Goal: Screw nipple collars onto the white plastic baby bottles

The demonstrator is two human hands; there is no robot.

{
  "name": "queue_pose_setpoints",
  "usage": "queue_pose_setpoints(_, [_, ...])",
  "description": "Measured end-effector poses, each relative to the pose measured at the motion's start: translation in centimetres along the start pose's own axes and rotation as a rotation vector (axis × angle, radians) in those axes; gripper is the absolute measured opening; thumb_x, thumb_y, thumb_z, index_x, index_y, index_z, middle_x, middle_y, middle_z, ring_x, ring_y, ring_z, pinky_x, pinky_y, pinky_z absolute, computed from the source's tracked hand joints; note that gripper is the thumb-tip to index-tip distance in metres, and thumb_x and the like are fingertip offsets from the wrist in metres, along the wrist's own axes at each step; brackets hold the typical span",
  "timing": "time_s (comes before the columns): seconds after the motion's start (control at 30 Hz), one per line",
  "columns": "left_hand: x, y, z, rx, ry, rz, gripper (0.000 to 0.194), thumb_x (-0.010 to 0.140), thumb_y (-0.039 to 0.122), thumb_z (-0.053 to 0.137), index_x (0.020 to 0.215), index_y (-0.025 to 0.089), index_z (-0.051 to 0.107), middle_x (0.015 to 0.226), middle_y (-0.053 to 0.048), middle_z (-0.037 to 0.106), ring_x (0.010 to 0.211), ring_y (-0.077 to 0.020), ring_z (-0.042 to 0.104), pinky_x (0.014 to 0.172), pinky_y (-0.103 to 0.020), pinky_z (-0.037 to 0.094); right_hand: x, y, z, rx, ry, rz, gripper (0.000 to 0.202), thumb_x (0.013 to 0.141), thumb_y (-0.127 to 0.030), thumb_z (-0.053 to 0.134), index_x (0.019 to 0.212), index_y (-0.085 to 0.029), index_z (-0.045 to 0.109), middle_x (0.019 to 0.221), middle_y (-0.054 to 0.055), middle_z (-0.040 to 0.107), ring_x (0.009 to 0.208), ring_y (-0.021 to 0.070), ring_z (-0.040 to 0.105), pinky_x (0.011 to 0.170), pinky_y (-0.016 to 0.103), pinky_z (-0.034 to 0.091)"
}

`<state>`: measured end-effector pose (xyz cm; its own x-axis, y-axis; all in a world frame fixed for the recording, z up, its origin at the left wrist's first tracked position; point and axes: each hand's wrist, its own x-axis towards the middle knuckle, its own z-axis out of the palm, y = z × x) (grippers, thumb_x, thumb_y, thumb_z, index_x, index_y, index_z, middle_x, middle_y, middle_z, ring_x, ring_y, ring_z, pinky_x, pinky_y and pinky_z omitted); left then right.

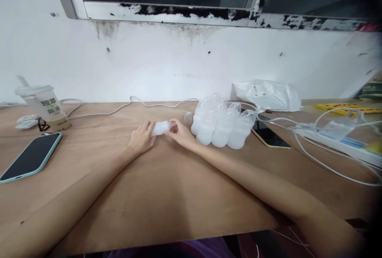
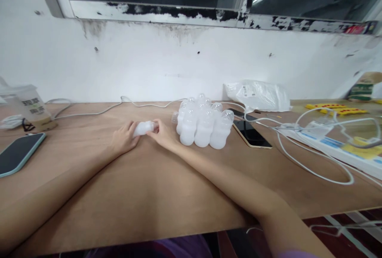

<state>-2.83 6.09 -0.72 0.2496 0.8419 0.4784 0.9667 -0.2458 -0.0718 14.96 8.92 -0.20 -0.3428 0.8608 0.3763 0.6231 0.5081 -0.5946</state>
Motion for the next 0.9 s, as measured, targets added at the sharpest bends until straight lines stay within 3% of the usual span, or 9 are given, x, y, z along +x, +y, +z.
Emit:
queue_pose_setpoints(0.07, [0.3,-0.5,0.3,-0.044,0.026,-0.166,0.041,0.078,0.041,0.037,0.113,0.019,0.037,0.106,-0.009,0.052,0.09,-0.0241,0.054,0.057,-0.028,0.043,1.5,-0.2,0.2,-0.214,0.083,0.005,0.061,0.069,-0.026,0.053,0.122,-0.007,0.03,0.111,0.017,0.048,0.101,0.0232,0.047,0.085,0.035,0.037])
queue_pose_setpoints(0.13, [0.5,-1.3,0.7,-0.09,0.041,-0.315,0.044,0.077,0.047,0.036,0.11,0.018,0.038,0.101,-0.01,0.055,0.088,-0.0256,0.055,0.059,-0.031,0.043,3.3,-0.3,0.3,-0.471,0.166,-0.001,0.06,0.069,-0.017,0.049,0.124,-0.001,0.029,0.125,0.024,0.035,0.117,0.0297,0.031,0.094,0.041,0.026])
queue_pose_setpoints(0.2, [0.6,-2.0,1.0,-0.133,0.05,-0.393,0.045,0.077,0.049,0.036,0.109,0.018,0.038,0.098,-0.009,0.057,0.086,-0.0261,0.056,0.06,-0.032,0.043,5.1,-0.1,0.6,-0.67,0.195,0.109,0.059,0.069,-0.013,0.048,0.122,0.003,0.032,0.131,0.028,0.023,0.123,0.0358,0.016,0.096,0.046,0.017])
queue_pose_setpoints(0.3, [0.7,-2.4,1.2,-0.162,0.061,-0.385,0.046,0.077,0.05,0.037,0.11,0.019,0.037,0.1,-0.009,0.057,0.087,-0.0258,0.056,0.061,-0.032,0.043,7.1,0.7,1.4,-0.775,0.122,0.371,0.054,0.07,-0.012,0.045,0.121,0.004,0.037,0.132,0.029,0.02,0.123,0.04,0.013,0.093,0.054,0.012])
queue_pose_setpoints(0.4, [0.6,-2.1,1.1,-0.15,0.059,-0.32,0.045,0.076,0.049,0.039,0.11,0.02,0.037,0.103,-0.009,0.056,0.087,-0.0258,0.056,0.061,-0.031,0.043,7.4,1.2,2.1,-0.759,0.056,0.429,0.045,0.072,-0.011,0.041,0.115,0.005,0.045,0.126,0.031,0.031,0.119,0.0413,0.021,0.087,0.058,0.018])
queue_pose_setpoints(0.6, [0.5,-1.5,0.7,-0.118,0.03,-0.245,0.043,0.076,0.047,0.04,0.111,0.021,0.038,0.1,-0.008,0.057,0.087,-0.0255,0.056,0.061,-0.03,0.042,2.9,-0.4,2.5,-0.722,-0.017,0.029,0.035,0.074,-0.013,0.04,0.106,-0.005,0.054,0.116,0.02,0.044,0.114,0.0291,0.03,0.088,0.041,0.029])
queue_pose_setpoints(0.73, [0.3,-1.4,0.5,-0.118,0.028,-0.193,0.043,0.077,0.046,0.04,0.112,0.021,0.038,0.099,-0.007,0.057,0.087,-0.0244,0.056,0.061,-0.03,0.042,-1.7,-1.3,1.5,-0.539,-0.048,-0.432,0.028,0.08,-0.014,0.034,0.097,-0.009,0.056,0.101,0.014,0.049,0.097,0.0222,0.042,0.086,0.034,0.034])
queue_pose_setpoints(0.8, [0.2,-1.2,0.5,-0.125,0.036,-0.161,0.043,0.076,0.046,0.041,0.112,0.022,0.039,0.1,-0.006,0.056,0.088,-0.0237,0.056,0.061,-0.029,0.042,-3.5,-1.3,0.9,-0.432,-0.04,-0.52,0.027,0.082,-0.016,0.033,0.098,-0.011,0.053,0.098,0.012,0.047,0.094,0.0204,0.043,0.086,0.033,0.035])
queue_pose_setpoints(0.9, [0.2,-1.0,0.5,-0.138,0.047,-0.127,0.042,0.076,0.045,0.041,0.113,0.023,0.039,0.102,-0.005,0.055,0.09,-0.0227,0.055,0.061,-0.028,0.041,-4.8,-1.1,0.3,-0.314,-0.064,-0.484,0.027,0.081,-0.019,0.037,0.105,-0.015,0.048,0.102,0.01,0.043,0.086,0.0171,0.047,0.079,0.031,0.04])
